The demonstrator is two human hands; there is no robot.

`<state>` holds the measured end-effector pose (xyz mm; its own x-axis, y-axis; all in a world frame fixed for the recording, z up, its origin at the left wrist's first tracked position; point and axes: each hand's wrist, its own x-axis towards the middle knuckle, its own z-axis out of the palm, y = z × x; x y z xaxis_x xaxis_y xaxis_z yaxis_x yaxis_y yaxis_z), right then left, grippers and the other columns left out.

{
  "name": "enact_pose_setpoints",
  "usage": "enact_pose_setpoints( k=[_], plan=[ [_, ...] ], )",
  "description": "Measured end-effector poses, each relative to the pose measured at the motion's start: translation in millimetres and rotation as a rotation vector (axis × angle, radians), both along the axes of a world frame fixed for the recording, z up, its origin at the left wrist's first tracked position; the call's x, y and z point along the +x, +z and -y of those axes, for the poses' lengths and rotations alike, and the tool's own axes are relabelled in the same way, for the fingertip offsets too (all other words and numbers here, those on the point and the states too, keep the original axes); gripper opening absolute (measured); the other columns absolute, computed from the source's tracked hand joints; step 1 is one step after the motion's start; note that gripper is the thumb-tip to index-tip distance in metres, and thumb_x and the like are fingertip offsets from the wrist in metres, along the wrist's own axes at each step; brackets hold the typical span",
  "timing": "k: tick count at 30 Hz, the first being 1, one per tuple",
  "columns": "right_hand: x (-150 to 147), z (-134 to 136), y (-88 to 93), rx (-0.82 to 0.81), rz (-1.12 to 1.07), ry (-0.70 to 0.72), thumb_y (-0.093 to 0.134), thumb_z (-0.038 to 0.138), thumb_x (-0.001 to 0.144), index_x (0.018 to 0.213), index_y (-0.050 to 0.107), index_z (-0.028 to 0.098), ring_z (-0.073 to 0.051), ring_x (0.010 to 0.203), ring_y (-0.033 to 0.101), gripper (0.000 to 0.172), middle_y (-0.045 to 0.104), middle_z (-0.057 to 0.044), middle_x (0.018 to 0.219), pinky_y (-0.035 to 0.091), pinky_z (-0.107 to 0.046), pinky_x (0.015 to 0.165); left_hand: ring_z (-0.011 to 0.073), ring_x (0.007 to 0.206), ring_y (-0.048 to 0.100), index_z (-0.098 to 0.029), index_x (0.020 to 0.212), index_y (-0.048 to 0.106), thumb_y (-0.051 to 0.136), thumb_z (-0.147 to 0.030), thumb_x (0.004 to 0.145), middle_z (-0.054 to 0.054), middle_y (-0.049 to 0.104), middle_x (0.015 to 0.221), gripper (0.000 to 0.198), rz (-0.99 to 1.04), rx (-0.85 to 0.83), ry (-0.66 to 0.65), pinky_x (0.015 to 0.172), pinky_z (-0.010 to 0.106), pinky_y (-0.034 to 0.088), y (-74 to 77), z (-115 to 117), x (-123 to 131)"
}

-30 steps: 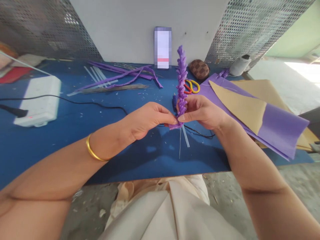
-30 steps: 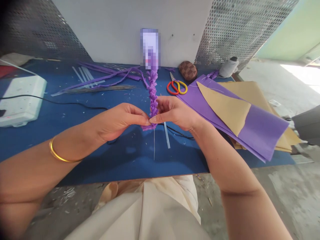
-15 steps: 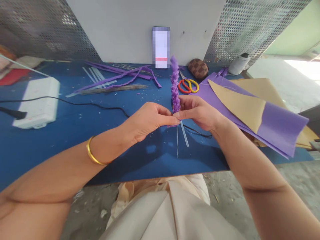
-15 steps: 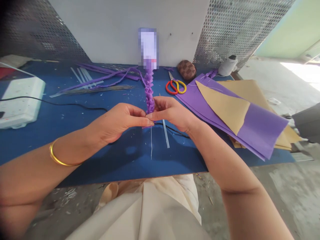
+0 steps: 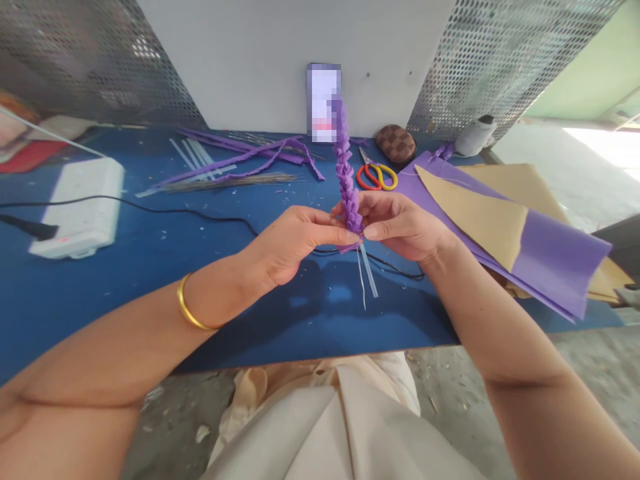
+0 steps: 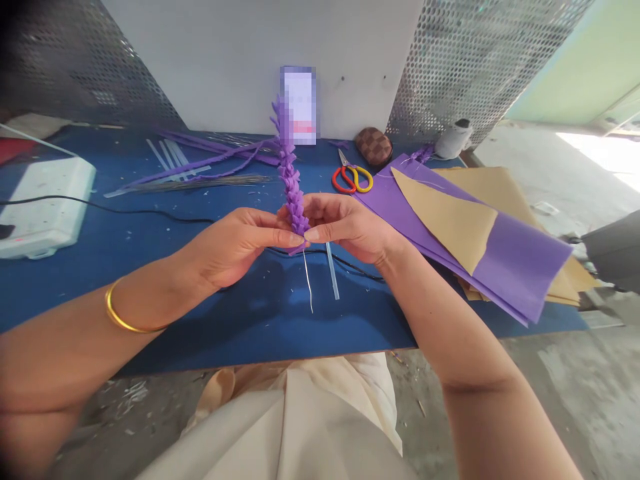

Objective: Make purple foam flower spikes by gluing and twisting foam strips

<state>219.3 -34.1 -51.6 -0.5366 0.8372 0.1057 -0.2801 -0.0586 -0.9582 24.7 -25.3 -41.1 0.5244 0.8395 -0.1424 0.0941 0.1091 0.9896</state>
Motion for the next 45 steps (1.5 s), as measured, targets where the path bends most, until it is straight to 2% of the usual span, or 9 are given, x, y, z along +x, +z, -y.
enact_pose_setpoints(
  k=[5, 14, 21, 27, 36, 43, 45],
  plan=[
    [-1, -1, -3.2, -0.01, -0.043, -0.01, 0.082, 0.01, 0.065, 0.1, 0.071, 0.018, -0.014, 0.087, 0.068, 0.037, 0.074, -0.002, 0.096, 0.056, -0.027, 0.082, 0.0202, 0.085, 0.061, -0.022, 0.068, 0.078, 0.082, -0.031, 0.061, 0.002, 0.072, 0.076, 0.012, 0.068, -0.062, -0.015, 0.093, 0.039, 0.041, -2.3, -1, 0],
    [-4, 1, -2.2, 0.035, -0.021, -0.081, 0.083, 0.014, 0.066, 0.087, 0.072, 0.015, -0.01, 0.066, 0.066, 0.023, 0.072, 0.0, 0.077, 0.055, -0.022, 0.065, 0.0182, 0.081, 0.061, -0.024, 0.067, 0.079, 0.083, -0.029, 0.062, 0.001, 0.071, 0.071, 0.009, 0.047, -0.063, -0.078, 0.093, 0.037, 0.041, -2.7, -4, -1],
    [-2, 2, 0.4, 0.114, 0.01, -0.086, 0.082, 0.013, 0.068, 0.088, 0.072, 0.014, -0.011, 0.068, 0.066, 0.023, 0.072, 0.0, 0.079, 0.056, -0.023, 0.068, 0.0178, 0.076, 0.062, -0.023, 0.069, 0.079, 0.081, -0.028, 0.063, 0.002, 0.073, 0.072, 0.008, -0.003, -0.053, -0.116, 0.091, 0.038, 0.043, -1.0, -7, -4],
    [1, 2, 3.2, 0.132, 0.024, -0.094, 0.082, 0.017, 0.07, 0.087, 0.073, 0.016, -0.011, 0.067, 0.066, 0.02, 0.071, 0.0, 0.078, 0.055, -0.024, 0.067, 0.0212, 0.086, 0.066, -0.024, 0.074, 0.08, 0.073, -0.024, 0.067, 0.004, 0.076, 0.081, 0.011, 0.075, -0.139, -0.243, 0.091, 0.037, 0.046, 7.8, -11, -7],
    [3, 1, 1.2, 0.116, -0.006, -0.125, 0.083, 0.019, 0.069, 0.087, 0.074, 0.017, -0.011, 0.069, 0.068, 0.021, 0.072, 0.0, 0.077, 0.056, -0.022, 0.068, 0.0174, 0.074, 0.064, -0.022, 0.072, 0.079, 0.074, -0.024, 0.068, 0.003, 0.074, 0.075, 0.006, -0.038, -0.051, -0.253, 0.082, 0.033, 0.048, 5.3, -16, -9],
    [2, 3, 2.2, 0.081, 0.031, 0.018, 0.083, 0.019, 0.069, 0.084, 0.072, 0.014, -0.014, 0.069, 0.07, 0.02, 0.071, -0.001, 0.075, 0.058, -0.03, 0.074, 0.0177, 0.067, 0.062, -0.023, 0.062, 0.076, 0.074, -0.029, 0.065, 0.002, 0.071, 0.066, 0.007, -0.115, 0.028, -0.209, 0.075, 0.032, 0.049, 6.0, -15, -9],
    [1, 4, 3.4, 0.076, 0.057, 0.006, 0.083, 0.018, 0.069, 0.084, 0.072, 0.014, -0.014, 0.069, 0.069, 0.018, 0.071, -0.001, 0.075, 0.057, -0.029, 0.073, 0.0176, 0.066, 0.062, -0.023, 0.06, 0.076, 0.074, -0.028, 0.064, 0.002, 0.07, 0.065, 0.007, -0.125, 0.037, -0.199, 0.074, 0.032, 0.049, 6.3, -15, -8]
  ],
)
